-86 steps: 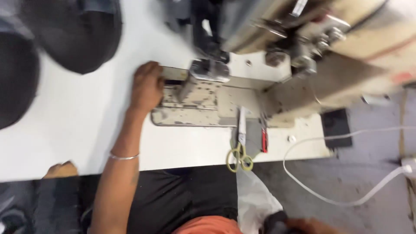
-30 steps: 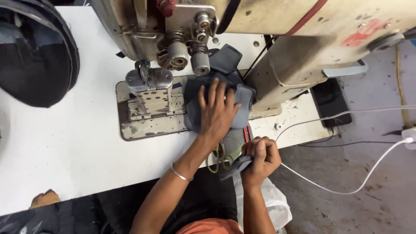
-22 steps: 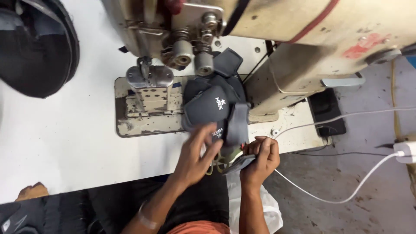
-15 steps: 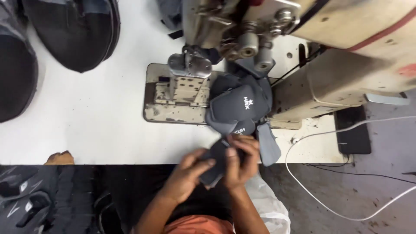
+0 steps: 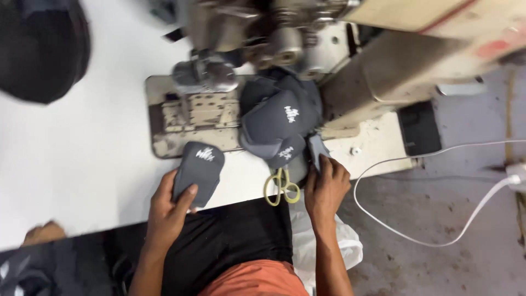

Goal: The person uses a sewing machine to stitch a grey slipper, guiding the material under the needle with both hands. They then use scissors to trim excess thread from the finished slipper and place it on a stack of completed items. The process is repeated for multiple slippers.

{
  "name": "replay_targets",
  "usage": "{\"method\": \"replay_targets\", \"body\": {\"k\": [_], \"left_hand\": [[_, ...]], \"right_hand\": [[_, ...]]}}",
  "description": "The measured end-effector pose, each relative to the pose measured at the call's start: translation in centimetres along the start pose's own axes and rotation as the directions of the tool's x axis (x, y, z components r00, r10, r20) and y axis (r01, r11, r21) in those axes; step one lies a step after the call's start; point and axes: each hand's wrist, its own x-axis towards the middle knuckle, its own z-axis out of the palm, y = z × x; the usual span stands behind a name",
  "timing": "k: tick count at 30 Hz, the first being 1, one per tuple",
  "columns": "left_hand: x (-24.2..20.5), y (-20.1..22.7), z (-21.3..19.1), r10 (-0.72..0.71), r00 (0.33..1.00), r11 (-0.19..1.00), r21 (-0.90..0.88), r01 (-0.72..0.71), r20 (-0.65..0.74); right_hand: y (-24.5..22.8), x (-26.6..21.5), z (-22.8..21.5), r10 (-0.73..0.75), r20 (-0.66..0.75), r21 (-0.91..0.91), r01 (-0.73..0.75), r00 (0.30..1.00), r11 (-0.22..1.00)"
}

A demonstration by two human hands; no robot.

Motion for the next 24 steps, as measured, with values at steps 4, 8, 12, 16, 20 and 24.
{"method": "replay_targets", "body": {"k": [4,8,12,16,20,24], "left_hand": [[-0.7,0.6,-0.5,0.068,0.997,0.987,-0.147,-0.071,-0.026],[-1.3,-0.2,-1.2,0.076,0.996,0.970,-0.228,-0.087,-0.054],[-0.7,-1.2,-0.3,0.079,0.996,0.979,-0.187,-0.086,-0.047],[-0.7,-1.2,-0.3,0.111,0.991,0.982,-0.146,-0.120,-0.068],[-1.7,-1.9,-0.9,0.207,0.970,0.967,-0.121,-0.222,-0.127],[-1.6,-0.4,-1.3,0.175,0.984,0.967,-0.185,-0.174,-0.007]], "right_hand": [[-0.2,-0.1,-0.5,-0.057,-0.081,0.044,0.061,0.995,0.997],[-1.6,0.8,-1.8,-0.070,-0.204,0.156,0.103,0.977,0.982],[-3.7,5.0,-0.9,0.015,-0.242,0.220,0.040,0.970,0.975],[-5.6,8.3,0.4,-0.073,-0.060,0.096,0.079,0.995,0.992],[-6.8,6.8,-0.3,-0.029,-0.022,0.234,0.034,0.999,0.972],[-7.7,2.8,-0.9,-0.123,-0.163,0.370,0.176,0.979,0.912]]}}
